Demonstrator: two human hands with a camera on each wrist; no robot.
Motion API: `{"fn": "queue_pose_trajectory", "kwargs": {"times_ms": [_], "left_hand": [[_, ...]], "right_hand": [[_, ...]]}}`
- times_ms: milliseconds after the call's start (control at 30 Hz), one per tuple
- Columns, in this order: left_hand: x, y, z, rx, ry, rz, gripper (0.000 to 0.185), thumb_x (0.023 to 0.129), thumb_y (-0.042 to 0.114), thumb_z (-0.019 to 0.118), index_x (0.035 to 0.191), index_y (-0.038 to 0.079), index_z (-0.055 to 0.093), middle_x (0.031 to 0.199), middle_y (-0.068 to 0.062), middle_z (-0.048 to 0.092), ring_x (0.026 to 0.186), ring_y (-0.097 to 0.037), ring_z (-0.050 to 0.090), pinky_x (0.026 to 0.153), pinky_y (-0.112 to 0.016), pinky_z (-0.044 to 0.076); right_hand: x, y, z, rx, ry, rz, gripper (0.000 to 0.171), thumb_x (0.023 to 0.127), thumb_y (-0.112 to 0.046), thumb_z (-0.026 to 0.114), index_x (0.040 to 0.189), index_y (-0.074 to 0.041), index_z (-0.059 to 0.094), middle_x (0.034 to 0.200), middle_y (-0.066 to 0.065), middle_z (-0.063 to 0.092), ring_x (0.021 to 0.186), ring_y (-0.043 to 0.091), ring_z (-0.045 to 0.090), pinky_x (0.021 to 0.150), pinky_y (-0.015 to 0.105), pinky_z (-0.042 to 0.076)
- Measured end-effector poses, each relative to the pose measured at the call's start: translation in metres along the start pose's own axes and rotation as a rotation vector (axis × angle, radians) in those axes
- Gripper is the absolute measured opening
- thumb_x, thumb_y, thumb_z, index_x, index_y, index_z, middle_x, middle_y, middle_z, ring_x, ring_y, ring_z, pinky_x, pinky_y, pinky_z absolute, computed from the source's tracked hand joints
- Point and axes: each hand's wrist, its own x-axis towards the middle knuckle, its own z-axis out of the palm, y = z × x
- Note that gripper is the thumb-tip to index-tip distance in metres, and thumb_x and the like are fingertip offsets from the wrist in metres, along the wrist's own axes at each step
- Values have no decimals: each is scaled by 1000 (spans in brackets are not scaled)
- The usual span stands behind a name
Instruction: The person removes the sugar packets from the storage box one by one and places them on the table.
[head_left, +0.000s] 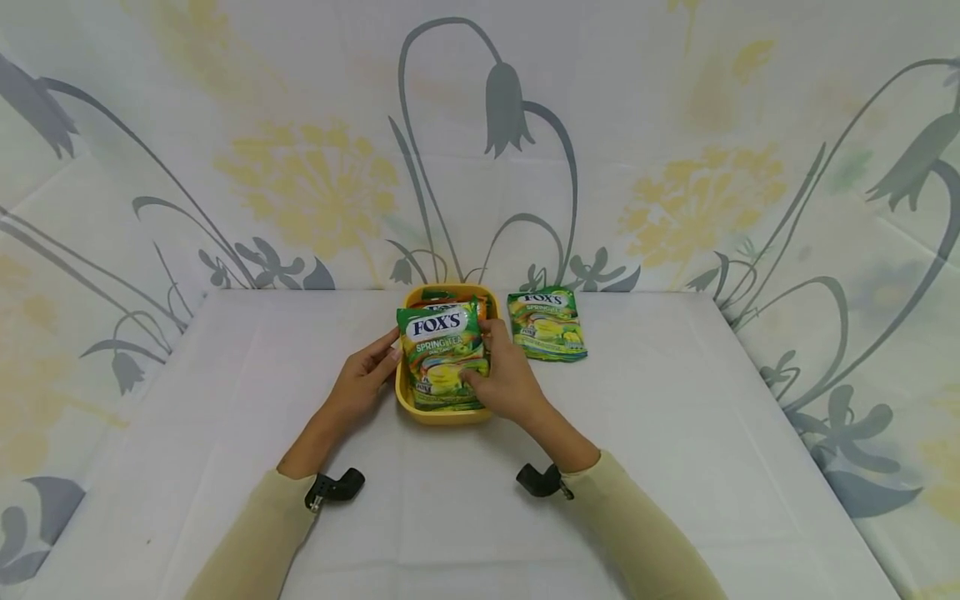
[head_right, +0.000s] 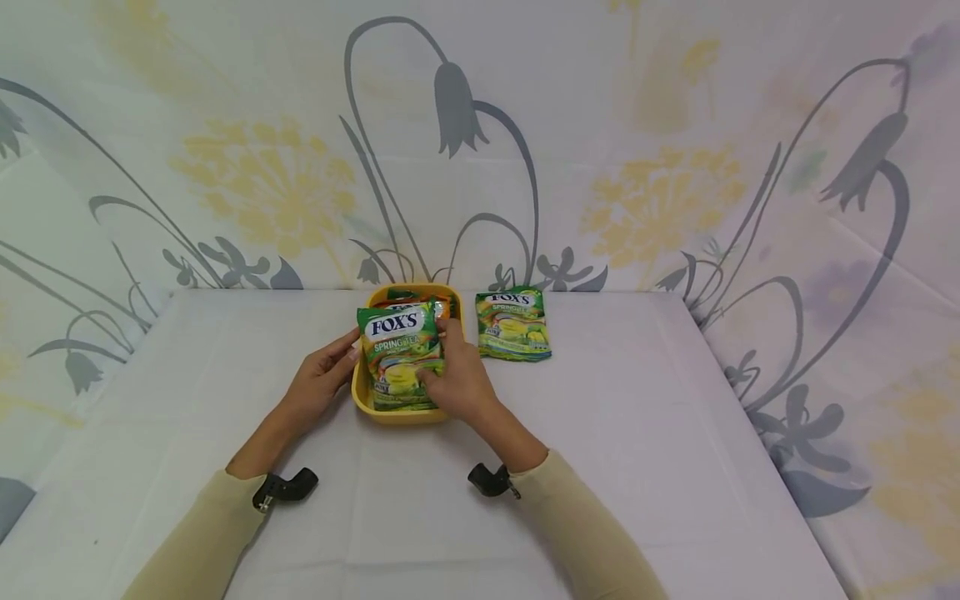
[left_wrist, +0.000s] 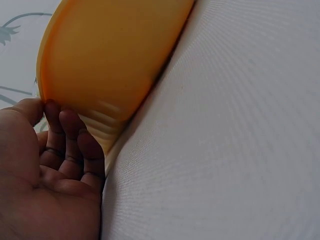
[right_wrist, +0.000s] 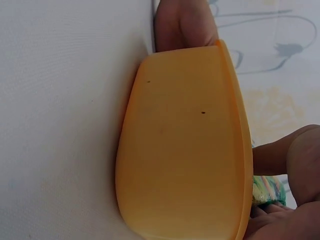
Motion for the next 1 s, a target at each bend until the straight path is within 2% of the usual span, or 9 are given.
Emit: {"fn": "queue_pose_trajectory", "kwargs": {"times_ms": [200, 367, 533, 833, 1000], "left_hand": [[0, 0, 0, -25, 3, -21, 54, 114, 24, 52, 165, 15, 39, 128, -14, 65, 106, -10, 65, 91, -20, 57], [0, 1, 0, -13, 3, -19, 54, 114, 24, 53, 165, 16, 40, 124, -12, 66, 103, -11, 64, 90, -20, 57], [1, 1, -1, 0, 9, -22, 53, 114, 26, 54, 165, 16, 41, 119, -10, 66, 100, -12, 64, 89, -20, 57], [1, 1, 0, -14, 7, -15, 53, 114, 23, 53, 165, 13, 41, 125, -25, 64, 100, -10, 63, 90, -18, 55], [0, 1, 0, -15, 1, 3, 53, 114, 22, 52, 165, 11, 39, 128, -28, 64, 101, -9, 64, 90, -18, 55]], "right_hand": [[0, -1, -4, 24, 14, 7, 69, 95, -5, 79, 150, 3, 38, 148, 24, 60, 134, 33, 61, 112, 48, 49], [1, -1, -8, 85, 13, 28, 68, 96, -5, 77, 151, 3, 38, 147, 21, 61, 133, 32, 62, 112, 46, 50], [3, -3, -13, 135, 9, 69, 69, 98, -6, 76, 154, 2, 37, 147, 21, 61, 131, 32, 64, 106, 43, 55], [6, -2, -31, 209, 62, 82, 65, 97, -1, 75, 151, 7, 40, 135, 23, 67, 118, 33, 70, 96, 40, 60], [9, 2, -45, 221, 98, 114, 67, 98, -3, 75, 153, 8, 40, 134, 24, 67, 115, 33, 70, 95, 40, 61]]}}
